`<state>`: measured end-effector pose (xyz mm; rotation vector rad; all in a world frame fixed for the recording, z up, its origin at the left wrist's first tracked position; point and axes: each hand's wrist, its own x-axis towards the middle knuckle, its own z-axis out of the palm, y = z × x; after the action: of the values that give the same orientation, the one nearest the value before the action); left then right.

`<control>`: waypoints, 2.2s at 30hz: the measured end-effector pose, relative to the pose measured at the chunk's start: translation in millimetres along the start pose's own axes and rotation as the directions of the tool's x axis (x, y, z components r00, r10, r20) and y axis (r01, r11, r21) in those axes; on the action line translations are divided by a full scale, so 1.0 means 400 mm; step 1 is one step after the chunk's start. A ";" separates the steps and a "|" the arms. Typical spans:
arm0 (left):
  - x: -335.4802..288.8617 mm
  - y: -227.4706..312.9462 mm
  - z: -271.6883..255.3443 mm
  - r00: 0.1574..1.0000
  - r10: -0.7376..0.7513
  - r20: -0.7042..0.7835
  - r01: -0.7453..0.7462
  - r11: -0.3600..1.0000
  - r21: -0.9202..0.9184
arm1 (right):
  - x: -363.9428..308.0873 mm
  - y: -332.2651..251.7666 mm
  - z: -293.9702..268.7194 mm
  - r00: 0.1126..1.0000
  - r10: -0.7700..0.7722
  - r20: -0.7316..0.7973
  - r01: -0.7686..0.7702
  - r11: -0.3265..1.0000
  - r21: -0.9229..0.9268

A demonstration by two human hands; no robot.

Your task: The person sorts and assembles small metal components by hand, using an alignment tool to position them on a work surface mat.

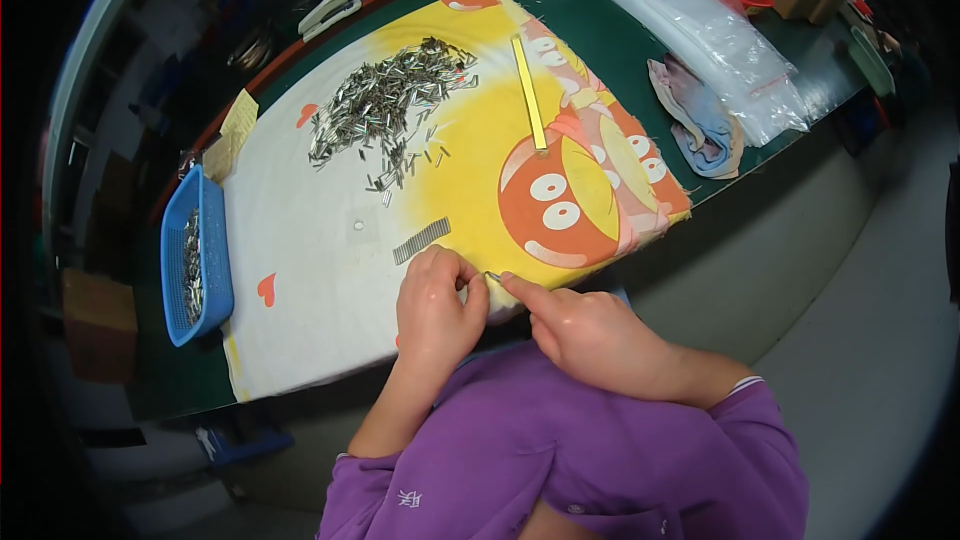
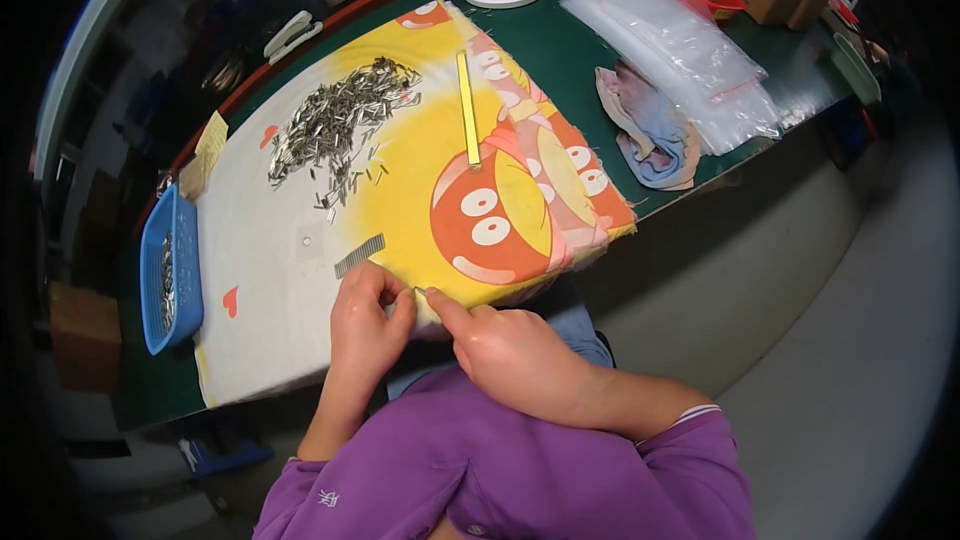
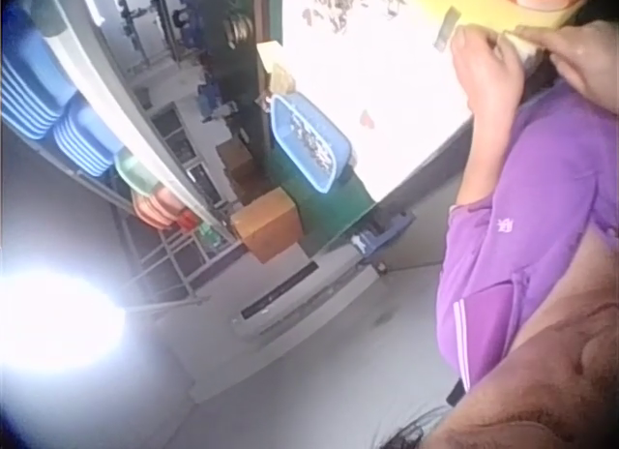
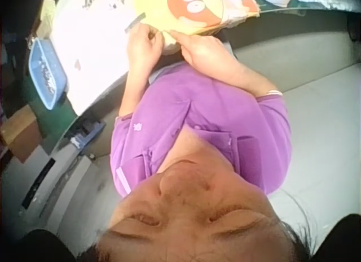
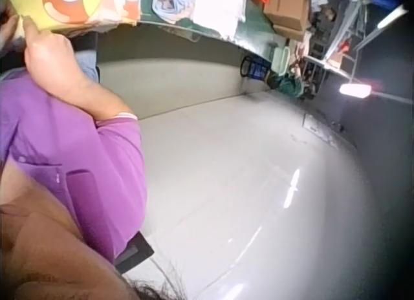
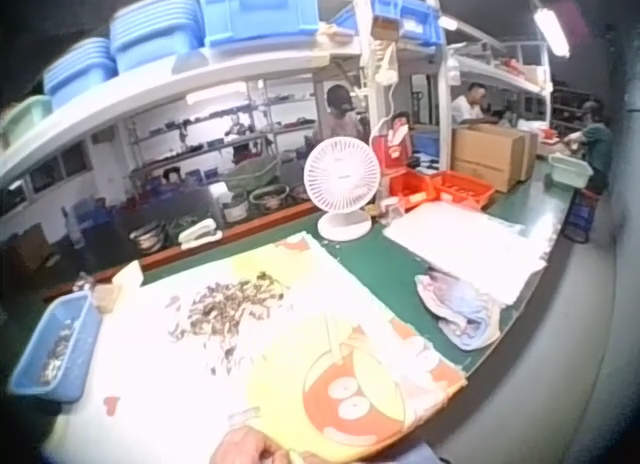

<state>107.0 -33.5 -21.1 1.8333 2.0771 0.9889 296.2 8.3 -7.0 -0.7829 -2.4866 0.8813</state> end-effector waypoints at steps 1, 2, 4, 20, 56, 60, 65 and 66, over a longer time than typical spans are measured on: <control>0.000 0.000 -0.001 1.000 0.001 -0.001 -0.001 1.000 0.000 | 0.002 -0.003 -0.002 1.000 -0.001 -0.001 0.001 1.000 -0.001; 0.000 0.000 -0.002 1.000 -0.009 0.004 0.009 1.000 -0.008 | 0.003 -0.006 -0.003 1.000 0.002 0.017 -0.001 1.000 -0.028; -0.001 0.002 -0.007 1.000 -0.021 0.001 0.021 1.000 -0.015 | 0.005 -0.009 -0.005 0.999 -0.002 0.036 0.005 0.998 -0.059; 0.011 -0.121 -0.111 0.934 -0.284 -0.215 0.323 0.931 0.170 | 0.131 0.126 -0.046 0.952 -0.058 -0.301 -0.043 0.947 -0.319; 0.175 -0.256 -0.112 0.992 -0.110 -0.055 0.106 0.992 -0.068 | 0.529 0.089 0.073 0.922 -0.382 0.061 0.387 0.907 -0.168; 0.176 -0.255 -0.123 0.989 -0.139 -0.043 0.135 0.988 -0.073 | 0.533 0.077 0.069 0.925 -0.375 0.065 0.381 0.903 -0.199; 0.175 -0.266 -0.119 0.990 -0.132 -0.039 0.131 0.991 -0.029 | 0.547 0.066 0.066 0.915 -0.376 0.145 0.401 0.883 -0.243; 0.175 -0.264 -0.117 0.993 -0.111 -0.046 0.109 0.993 -0.038 | 0.544 0.069 0.065 0.915 -0.377 0.148 0.403 0.882 -0.244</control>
<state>-18.9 15.2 -29.3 1.6745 2.1482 1.0435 125.5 148.7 -7.6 -0.2936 -2.7470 0.4505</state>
